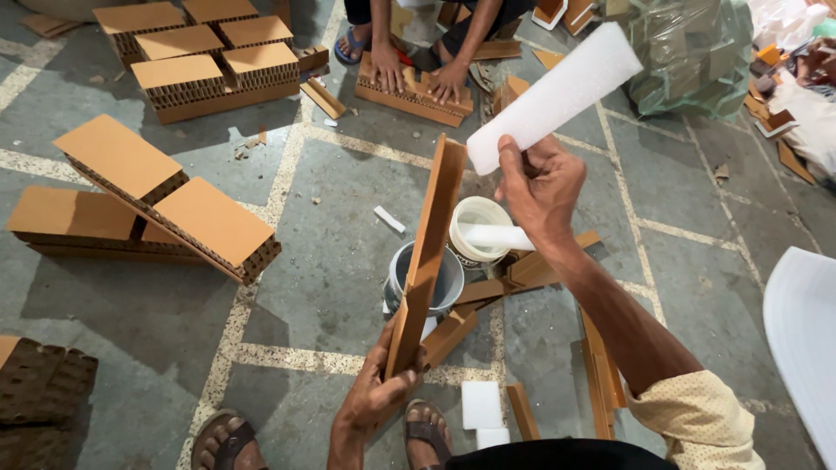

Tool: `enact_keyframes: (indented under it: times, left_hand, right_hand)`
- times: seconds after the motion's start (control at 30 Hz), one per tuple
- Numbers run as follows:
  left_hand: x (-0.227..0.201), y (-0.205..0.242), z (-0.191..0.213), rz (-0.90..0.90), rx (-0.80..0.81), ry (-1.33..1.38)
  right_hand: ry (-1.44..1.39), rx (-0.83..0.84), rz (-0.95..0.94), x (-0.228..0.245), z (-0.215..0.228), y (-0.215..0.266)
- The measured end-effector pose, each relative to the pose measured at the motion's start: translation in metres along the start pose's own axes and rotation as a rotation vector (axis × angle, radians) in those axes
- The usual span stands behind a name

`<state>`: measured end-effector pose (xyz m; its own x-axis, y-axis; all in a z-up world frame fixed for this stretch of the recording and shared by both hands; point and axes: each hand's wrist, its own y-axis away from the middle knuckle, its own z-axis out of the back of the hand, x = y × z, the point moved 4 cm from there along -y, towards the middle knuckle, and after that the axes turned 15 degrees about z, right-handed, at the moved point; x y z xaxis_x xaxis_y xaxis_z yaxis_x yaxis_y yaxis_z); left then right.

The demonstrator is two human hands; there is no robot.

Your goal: The person sits on a low stool and applies a white liquid from a bucket onto narrow cardboard strips using a white foam applicator. They repeatedly dip the applicator into the bucket and spread the liquid along the length of each strip, handling several pieces one at a time.

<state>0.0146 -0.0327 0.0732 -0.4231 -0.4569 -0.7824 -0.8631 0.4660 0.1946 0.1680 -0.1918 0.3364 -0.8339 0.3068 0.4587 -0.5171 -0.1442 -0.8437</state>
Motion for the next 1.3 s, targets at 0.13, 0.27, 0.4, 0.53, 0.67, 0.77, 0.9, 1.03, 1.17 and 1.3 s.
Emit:
enact_keyframes:
  times: [0.13,0.27,0.4,0.53,0.67,0.77,0.9,1.03,1.17,1.3]
  left_hand:
    - [0.008,-0.005,-0.002,0.030,-0.012,-0.007]
    - [0.005,-0.003,-0.004,-0.029,0.010,-0.029]
    - [0.001,-0.002,-0.005,0.005,0.005,-0.031]
    - [0.000,0.000,-0.004,0.030,0.013,-0.002]
    - [-0.001,-0.001,-0.002,0.042,0.020,0.014]
    - [-0.002,-0.002,-0.001,0.076,0.011,-0.002]
    - [-0.006,0.006,-0.002,0.004,0.052,0.005]
    - [-0.012,0.006,0.003,-0.045,0.022,-0.033]
    - [-0.014,0.006,0.013,-0.055,-0.002,-0.038]
    - [-0.008,0.008,0.016,-0.019,0.022,0.038]
  right_hand:
    - [0.010,0.034,0.034,0.000,0.000,-0.001]
    - [0.006,0.036,0.018,-0.004,0.001,0.000]
    - [-0.087,-0.001,-0.099,-0.015,0.002,0.004]
    - [-0.092,0.026,-0.223,-0.025,0.004,0.010]
    - [-0.080,0.095,-0.243,-0.030,0.003,0.016]
    - [-0.072,0.203,-0.108,-0.031,-0.001,0.026]
    - [-0.066,0.370,-0.059,-0.032,-0.010,0.052]
    - [-0.019,0.522,0.109,-0.009,-0.029,0.093]
    - [0.026,0.552,0.321,0.009,-0.038,0.115]
    - [0.006,0.347,-0.151,-0.016,0.003,0.073]
